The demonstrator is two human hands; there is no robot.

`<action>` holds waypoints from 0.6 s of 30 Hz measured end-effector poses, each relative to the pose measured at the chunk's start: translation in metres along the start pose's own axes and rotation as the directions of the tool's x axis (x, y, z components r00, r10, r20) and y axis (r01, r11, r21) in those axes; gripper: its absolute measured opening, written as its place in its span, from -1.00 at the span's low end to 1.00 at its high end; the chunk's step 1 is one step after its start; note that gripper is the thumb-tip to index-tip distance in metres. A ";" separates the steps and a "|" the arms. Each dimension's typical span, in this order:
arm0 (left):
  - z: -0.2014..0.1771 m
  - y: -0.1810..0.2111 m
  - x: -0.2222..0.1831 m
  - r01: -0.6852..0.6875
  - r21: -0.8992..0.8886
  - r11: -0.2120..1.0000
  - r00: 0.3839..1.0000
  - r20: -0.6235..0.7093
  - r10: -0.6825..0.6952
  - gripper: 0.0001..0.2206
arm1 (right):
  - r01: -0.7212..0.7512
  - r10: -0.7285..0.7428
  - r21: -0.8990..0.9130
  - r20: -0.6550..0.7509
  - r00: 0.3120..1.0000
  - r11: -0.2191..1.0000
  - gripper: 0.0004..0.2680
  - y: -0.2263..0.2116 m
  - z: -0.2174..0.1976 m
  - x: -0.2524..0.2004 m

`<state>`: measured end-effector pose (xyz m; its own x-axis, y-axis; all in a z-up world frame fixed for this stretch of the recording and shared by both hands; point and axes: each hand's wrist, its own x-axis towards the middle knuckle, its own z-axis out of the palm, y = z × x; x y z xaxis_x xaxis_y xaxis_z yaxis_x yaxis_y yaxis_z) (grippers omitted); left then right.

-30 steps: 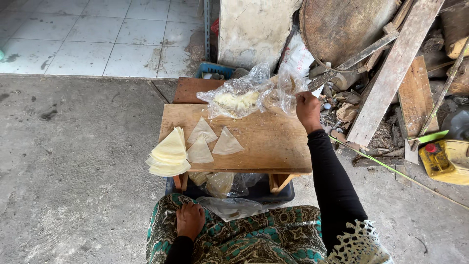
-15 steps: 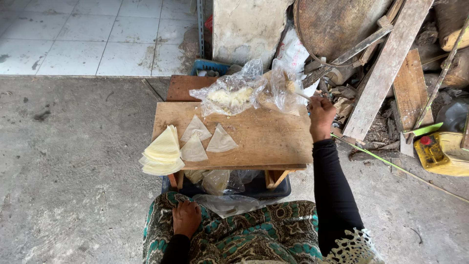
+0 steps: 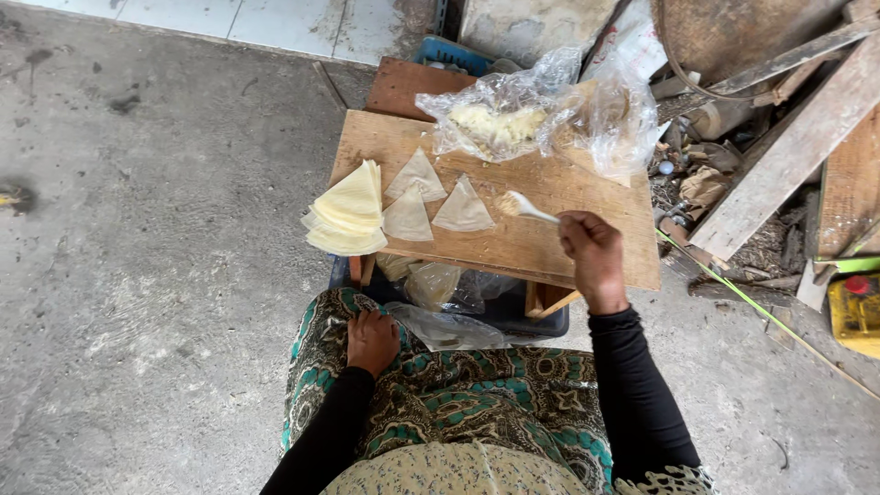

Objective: The person uses a spoon to place a small amount of granular filling onto triangular dough sheets and then folds them into smaller triangular packages by hand.

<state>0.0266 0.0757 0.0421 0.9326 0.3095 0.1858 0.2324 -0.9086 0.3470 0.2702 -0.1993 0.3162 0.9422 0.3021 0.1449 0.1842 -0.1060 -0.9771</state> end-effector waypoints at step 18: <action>-0.004 0.000 0.001 0.037 -0.052 0.998 0.999 0.004 -0.036 -0.80 | 0.544 -0.548 -0.481 0.148 0.823 0.688 -0.94 -0.010 0.060 0.000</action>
<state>0.0267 0.0767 0.0457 0.9245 0.3413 0.1696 0.2515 -0.8807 0.4013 0.2514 -0.1419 0.3164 0.6335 0.4473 0.6314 0.7738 -0.3643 -0.5182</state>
